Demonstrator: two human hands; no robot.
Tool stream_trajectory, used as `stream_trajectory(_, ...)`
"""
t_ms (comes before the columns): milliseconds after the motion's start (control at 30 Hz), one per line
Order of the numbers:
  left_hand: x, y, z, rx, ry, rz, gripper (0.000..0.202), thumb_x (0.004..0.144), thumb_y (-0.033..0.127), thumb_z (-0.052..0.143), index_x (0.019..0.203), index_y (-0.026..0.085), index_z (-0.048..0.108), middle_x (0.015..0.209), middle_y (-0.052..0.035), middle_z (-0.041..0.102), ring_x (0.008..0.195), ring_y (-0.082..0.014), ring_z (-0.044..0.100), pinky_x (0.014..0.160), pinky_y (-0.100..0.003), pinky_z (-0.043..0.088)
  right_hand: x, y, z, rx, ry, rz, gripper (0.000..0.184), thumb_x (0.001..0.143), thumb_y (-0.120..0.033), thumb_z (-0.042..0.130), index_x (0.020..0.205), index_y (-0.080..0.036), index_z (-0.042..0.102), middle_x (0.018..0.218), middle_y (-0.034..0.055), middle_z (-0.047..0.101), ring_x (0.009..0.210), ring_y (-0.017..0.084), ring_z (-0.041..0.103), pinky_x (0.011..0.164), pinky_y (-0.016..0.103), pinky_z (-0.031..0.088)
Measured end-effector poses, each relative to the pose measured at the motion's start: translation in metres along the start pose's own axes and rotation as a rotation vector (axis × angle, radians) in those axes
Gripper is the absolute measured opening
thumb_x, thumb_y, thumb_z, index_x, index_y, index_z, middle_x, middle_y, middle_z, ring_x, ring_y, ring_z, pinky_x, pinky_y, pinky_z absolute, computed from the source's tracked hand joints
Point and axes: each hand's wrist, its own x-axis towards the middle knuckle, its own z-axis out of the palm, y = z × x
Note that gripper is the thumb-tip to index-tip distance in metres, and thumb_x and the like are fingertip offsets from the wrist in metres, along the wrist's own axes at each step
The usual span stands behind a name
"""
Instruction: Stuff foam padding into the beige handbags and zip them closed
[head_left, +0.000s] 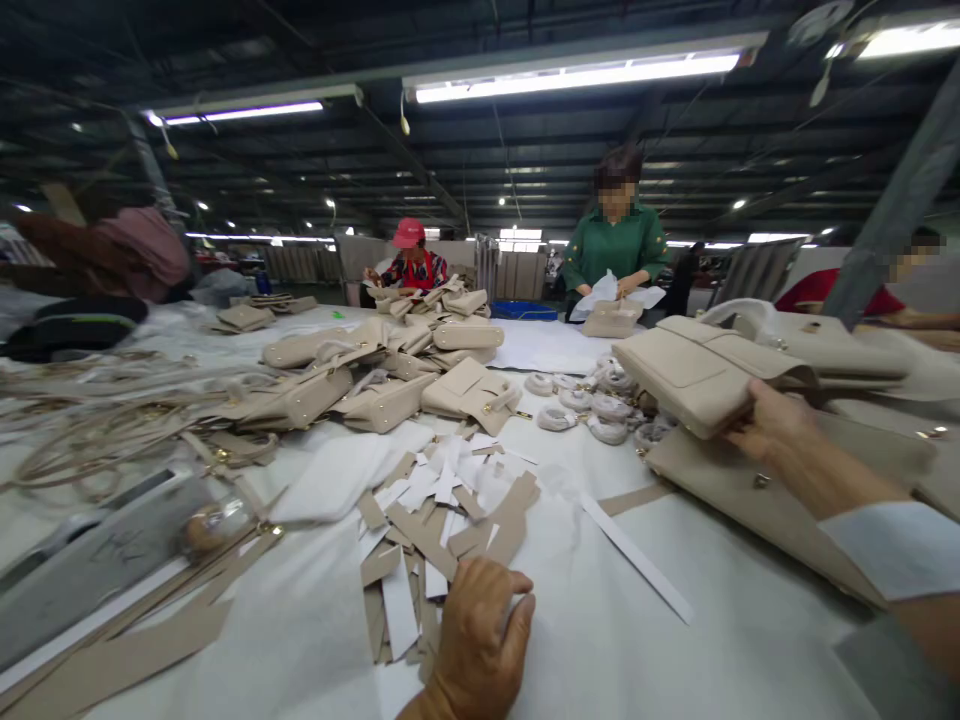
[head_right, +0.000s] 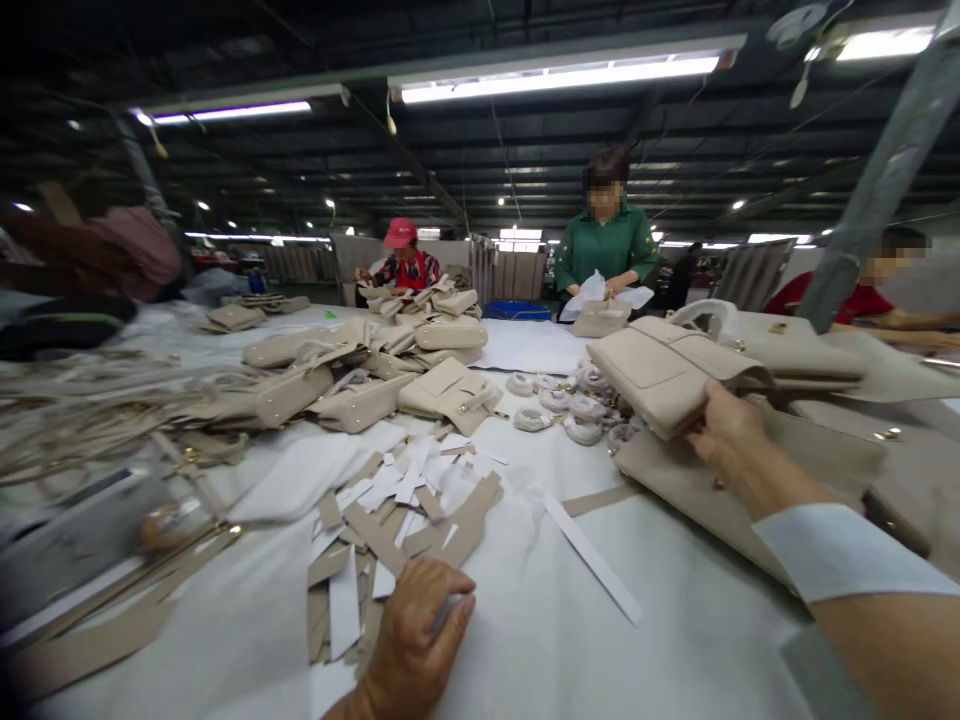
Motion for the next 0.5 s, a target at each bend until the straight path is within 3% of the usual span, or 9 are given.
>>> stream_trajectory(33, 0.0, -0.001, 0.002, 0.004, -0.02, 0.0, 0.01, 0.084, 0.017, 0.047, 0.082, 0.021, 0.056, 0.073, -0.0066, 0.062, 0.07, -0.0226, 0.057, 0.067, -0.041, 0.043, -0.01, 0.003, 0.013, 0.055, -0.122, 0.121, 0.032, 0.09, -0.029, 0.038, 0.076, -0.013, 0.062, 0.077, 0.0172, 0.069, 0.057, 0.019, 0.064, 0.055, 0.035, 0.051)
stream_trajectory(100, -0.001, -0.004, 0.006, 0.005, -0.067, 0.001, 0.009, 0.081, 0.017, 0.048, 0.078, 0.021, 0.056, 0.068, -0.0057, 0.061, 0.068, -0.0223, 0.056, 0.064, -0.04, 0.041, -0.047, 0.006, 0.042, 0.26, -0.531, 0.543, 0.026, 0.089, -0.033, 0.046, 0.076, -0.015, 0.059, 0.078, 0.0142, 0.069, 0.061, 0.019, 0.064, 0.058, 0.035, 0.053)
stream_trajectory(200, -0.004, -0.009, 0.011, -0.008, -0.144, 0.006, 0.006, 0.076, 0.017, 0.051, 0.075, 0.021, 0.056, 0.066, -0.0047, 0.061, 0.066, -0.0216, 0.055, 0.063, -0.039, 0.039, -0.105, 0.004, 0.097, 0.307, -0.937, 0.642, 0.018, 0.077, -0.025, 0.066, 0.087, -0.01, 0.062, 0.085, 0.0148, 0.07, 0.065, 0.019, 0.065, 0.057, 0.032, 0.054)
stream_trajectory(300, -0.009, -0.015, 0.017, -0.007, -0.187, 0.008, 0.005, 0.074, 0.017, 0.054, 0.076, 0.021, 0.057, 0.068, -0.0051, 0.063, 0.067, -0.0214, 0.055, 0.063, -0.038, 0.038, -0.125, -0.006, 0.168, 0.332, -0.904, 0.627, 0.018, 0.08, -0.02, 0.065, 0.095, -0.01, 0.06, 0.088, 0.0094, 0.068, 0.064, 0.014, 0.063, 0.056, 0.027, 0.053)
stream_trajectory(400, -0.015, -0.02, 0.023, 0.025, -0.201, 0.014, 0.008, 0.069, 0.019, 0.058, 0.077, 0.021, 0.058, 0.068, -0.0058, 0.063, 0.068, -0.0219, 0.054, 0.062, -0.038, 0.037, -0.118, -0.014, 0.238, 0.345, -0.795, 0.638, 0.024, 0.088, -0.026, 0.058, 0.106, -0.012, 0.057, 0.1, 0.0066, 0.062, 0.077, 0.014, 0.062, 0.066, 0.029, 0.054)
stream_trajectory(500, -0.021, -0.024, 0.032, 0.065, -0.218, -0.003, 0.015, 0.063, 0.022, 0.065, 0.077, 0.022, 0.059, 0.069, -0.0054, 0.063, 0.071, -0.022, 0.054, 0.064, -0.039, 0.038, -0.115, -0.02, 0.292, 0.386, -0.719, 0.665, 0.03, 0.092, -0.032, 0.052, 0.116, -0.013, 0.054, 0.11, 0.008, 0.058, 0.088, 0.016, 0.06, 0.075, 0.034, 0.053)
